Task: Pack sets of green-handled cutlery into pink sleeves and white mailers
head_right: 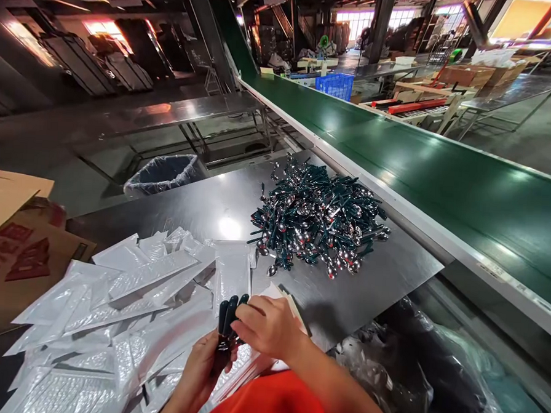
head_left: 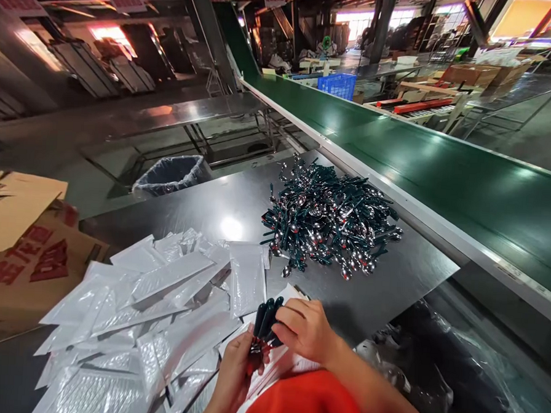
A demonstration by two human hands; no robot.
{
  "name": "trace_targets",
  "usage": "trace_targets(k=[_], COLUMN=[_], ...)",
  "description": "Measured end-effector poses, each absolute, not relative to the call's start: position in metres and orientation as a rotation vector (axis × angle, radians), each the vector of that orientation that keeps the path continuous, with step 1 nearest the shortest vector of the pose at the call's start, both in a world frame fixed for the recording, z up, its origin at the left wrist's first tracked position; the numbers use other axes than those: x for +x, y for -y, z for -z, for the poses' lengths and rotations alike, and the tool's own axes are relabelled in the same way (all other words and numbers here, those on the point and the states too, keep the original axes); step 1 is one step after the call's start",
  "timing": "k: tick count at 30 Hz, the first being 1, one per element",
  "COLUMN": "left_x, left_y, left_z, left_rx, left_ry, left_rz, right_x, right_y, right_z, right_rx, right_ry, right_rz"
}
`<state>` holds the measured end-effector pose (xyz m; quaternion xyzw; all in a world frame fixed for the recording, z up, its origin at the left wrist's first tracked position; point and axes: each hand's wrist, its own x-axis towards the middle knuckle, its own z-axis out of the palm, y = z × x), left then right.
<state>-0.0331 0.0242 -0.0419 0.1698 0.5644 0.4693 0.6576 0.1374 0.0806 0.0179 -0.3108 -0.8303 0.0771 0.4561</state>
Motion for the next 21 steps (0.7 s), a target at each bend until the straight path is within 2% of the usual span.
trace_targets(k=[7,17,21], left_x=[-0.034,-0.034,-0.031], left_y=[-0.030,-0.027,-0.026], left_z=[0.029,0.034,0.030], left_rx=[0.405,0.432,0.429], left_ry=[-1.337,-1.336,-1.307], left_rz=[-1.082,-1.104,-1.065], right_x=[0.135,0.138,0.138], right_y=[-0.074,-0.080,-0.080], right_z=[-0.011,-0.021,-0.017], right_rx=[-0.957,-0.921,-0.963], right_ry=[1.796,1.994,1.916], right_rz=[-0.397,-0.594,-0.636])
